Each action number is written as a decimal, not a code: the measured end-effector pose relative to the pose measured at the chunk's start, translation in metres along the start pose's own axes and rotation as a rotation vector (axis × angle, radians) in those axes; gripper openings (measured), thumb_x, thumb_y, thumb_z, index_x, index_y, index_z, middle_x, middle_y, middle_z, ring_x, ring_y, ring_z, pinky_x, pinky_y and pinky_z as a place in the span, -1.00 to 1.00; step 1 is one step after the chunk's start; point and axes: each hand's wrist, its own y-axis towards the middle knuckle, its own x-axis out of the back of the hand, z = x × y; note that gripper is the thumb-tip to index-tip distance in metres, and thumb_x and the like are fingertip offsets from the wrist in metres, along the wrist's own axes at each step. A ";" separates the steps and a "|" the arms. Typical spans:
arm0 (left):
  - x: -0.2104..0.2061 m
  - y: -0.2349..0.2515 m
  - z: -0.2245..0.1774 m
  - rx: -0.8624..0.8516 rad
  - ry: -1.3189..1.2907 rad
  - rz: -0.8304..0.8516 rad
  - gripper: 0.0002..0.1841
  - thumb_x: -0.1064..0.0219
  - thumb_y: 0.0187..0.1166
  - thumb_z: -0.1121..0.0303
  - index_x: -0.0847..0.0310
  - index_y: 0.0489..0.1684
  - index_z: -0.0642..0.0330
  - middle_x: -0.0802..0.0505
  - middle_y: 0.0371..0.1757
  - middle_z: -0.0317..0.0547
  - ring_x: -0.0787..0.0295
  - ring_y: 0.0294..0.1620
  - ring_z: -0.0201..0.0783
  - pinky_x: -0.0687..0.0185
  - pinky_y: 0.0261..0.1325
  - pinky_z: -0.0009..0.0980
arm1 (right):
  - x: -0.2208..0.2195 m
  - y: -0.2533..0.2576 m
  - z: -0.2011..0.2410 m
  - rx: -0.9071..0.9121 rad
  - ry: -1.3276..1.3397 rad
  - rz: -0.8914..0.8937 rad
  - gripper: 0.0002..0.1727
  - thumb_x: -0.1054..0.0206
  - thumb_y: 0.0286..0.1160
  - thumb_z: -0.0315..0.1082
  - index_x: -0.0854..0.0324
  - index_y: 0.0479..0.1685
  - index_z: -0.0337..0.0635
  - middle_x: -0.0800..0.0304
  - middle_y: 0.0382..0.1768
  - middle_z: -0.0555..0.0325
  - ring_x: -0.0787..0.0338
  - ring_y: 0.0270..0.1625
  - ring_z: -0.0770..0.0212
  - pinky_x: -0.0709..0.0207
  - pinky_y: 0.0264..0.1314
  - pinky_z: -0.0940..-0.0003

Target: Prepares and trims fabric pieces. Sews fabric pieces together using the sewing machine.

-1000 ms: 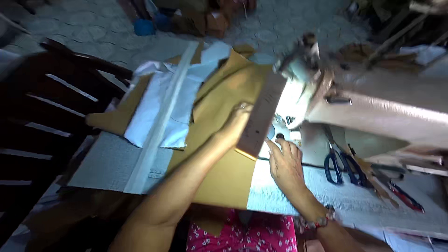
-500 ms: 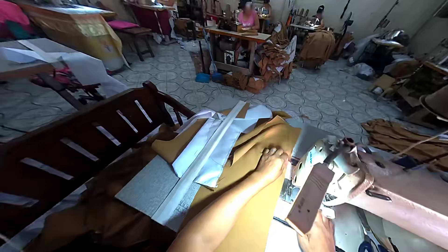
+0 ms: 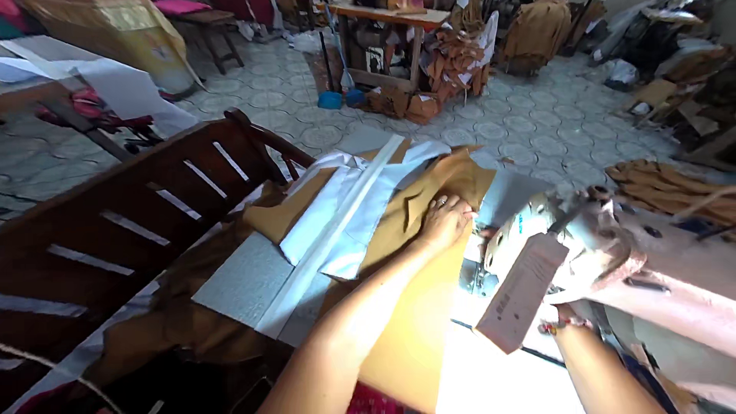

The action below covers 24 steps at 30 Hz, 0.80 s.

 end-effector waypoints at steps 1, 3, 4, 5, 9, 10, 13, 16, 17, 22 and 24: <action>-0.002 -0.011 -0.001 -0.041 -0.011 -0.039 -0.74 -0.31 0.68 0.31 -0.81 -0.08 0.36 -0.85 0.05 0.24 -0.74 0.24 0.24 -0.52 0.37 0.20 | -0.010 0.003 -0.016 0.009 -0.010 -0.042 -0.58 -0.07 0.76 -0.49 -0.45 0.42 -0.69 -0.55 0.40 -0.63 -0.53 0.54 -0.37 -0.25 0.66 -0.08; 0.008 -0.038 -0.010 -0.084 -0.007 -0.053 -0.75 -0.28 0.69 0.29 -0.79 -0.11 0.30 -0.84 0.02 0.17 -0.75 0.21 0.19 -0.55 0.32 0.14 | -0.008 -0.012 -0.013 0.030 -0.042 -0.083 -0.53 -0.05 0.80 -0.40 -0.44 0.48 -0.63 -0.58 0.42 -0.56 -0.57 0.55 -0.33 -0.29 0.64 -0.11; 0.020 -0.053 -0.021 -0.065 -0.020 -0.015 -0.75 -0.27 0.71 0.30 -0.77 -0.09 0.33 -0.83 0.05 0.18 -0.73 0.24 0.20 -0.52 0.34 0.15 | -0.009 -0.021 -0.007 0.057 -0.035 -0.110 -0.52 -0.10 0.80 -0.34 -0.46 0.47 -0.62 -0.61 0.39 -0.54 -0.61 0.52 -0.32 -0.33 0.61 -0.13; 0.025 -0.067 -0.027 -0.059 -0.011 -0.010 -0.75 -0.25 0.72 0.30 -0.77 -0.08 0.30 -0.83 0.05 0.15 -0.72 0.24 0.16 -0.53 0.32 0.12 | -0.014 -0.026 -0.002 0.126 -0.046 -0.181 -0.52 -0.17 0.76 -0.29 -0.54 0.38 -0.59 -0.69 0.28 -0.51 -0.69 0.41 -0.31 -0.42 0.50 -0.15; 0.027 -0.107 -0.034 -0.106 -0.010 -0.097 -0.81 -0.25 0.67 0.41 -0.74 -0.06 0.32 -0.82 0.06 0.17 -0.75 0.16 0.13 -0.57 0.23 0.05 | -0.026 -0.033 0.009 0.195 -0.075 -0.232 -0.63 -0.18 0.75 -0.35 -0.64 0.23 -0.52 -0.75 0.12 -0.50 -0.74 0.26 -0.40 -0.50 0.31 -0.30; 0.029 -0.113 -0.034 -0.100 -0.022 -0.131 -0.83 -0.24 0.67 0.41 -0.72 -0.07 0.32 -0.81 0.05 0.16 -0.75 0.13 0.09 -0.58 0.20 0.01 | -0.030 -0.029 0.003 0.202 -0.064 -0.244 -0.65 -0.17 0.75 -0.35 -0.67 0.17 -0.51 -0.77 0.06 -0.47 -0.76 0.21 -0.38 -0.51 0.27 -0.29; 0.032 -0.131 -0.029 -0.047 0.028 -0.070 -0.70 -0.15 0.77 0.21 -0.72 -0.01 0.22 -0.82 0.19 0.04 -0.68 0.35 0.02 -0.45 0.41 0.03 | -0.037 -0.028 -0.009 0.357 0.052 -0.338 -0.73 -0.24 0.64 -0.49 -0.70 0.15 -0.48 -0.77 0.05 -0.47 -0.76 0.18 -0.41 -0.51 0.26 -0.36; 0.051 -0.169 -0.040 0.072 0.176 0.302 -0.32 0.20 0.81 -0.15 -0.35 0.73 0.10 -0.33 0.83 0.00 0.01 0.90 0.16 0.31 0.79 0.39 | -0.042 -0.046 -0.011 0.551 0.087 -0.447 -0.62 -0.24 0.43 -0.62 -0.76 0.20 -0.32 -0.83 0.14 -0.27 -0.81 0.21 -0.25 -0.62 0.29 -0.19; 0.057 -0.184 -0.048 0.090 0.245 0.365 -0.26 0.27 0.81 -0.19 -0.23 0.83 0.07 -0.21 0.89 0.04 0.11 0.91 0.24 0.37 0.74 0.50 | -0.047 -0.057 -0.009 0.615 0.102 -0.484 -0.63 -0.22 0.37 -0.62 -0.79 0.13 -0.34 -0.82 0.13 -0.25 -0.81 0.20 -0.20 -0.65 0.27 -0.10; 0.083 -0.213 -0.081 0.133 0.338 0.347 -0.35 0.19 0.79 -0.16 -0.54 0.64 -0.04 -0.51 0.69 0.23 -0.31 0.69 0.48 -0.16 0.44 0.58 | -0.096 -0.129 0.016 0.845 0.180 -0.388 -0.69 -0.16 0.59 -0.43 -0.82 0.08 -0.07 -0.87 0.16 -0.04 -0.79 0.33 -0.03 -0.56 0.46 -0.02; 0.088 -0.188 -0.079 0.111 0.321 0.329 -0.45 0.04 0.78 -0.03 -0.61 0.56 0.01 -0.59 0.61 0.24 -0.37 0.64 0.46 -0.24 0.39 0.50 | -0.115 -0.144 0.029 0.889 0.189 -0.373 -0.66 -0.17 0.54 -0.47 -0.78 0.14 -0.05 -0.84 0.25 -0.06 -0.75 0.42 -0.11 -0.51 0.52 -0.13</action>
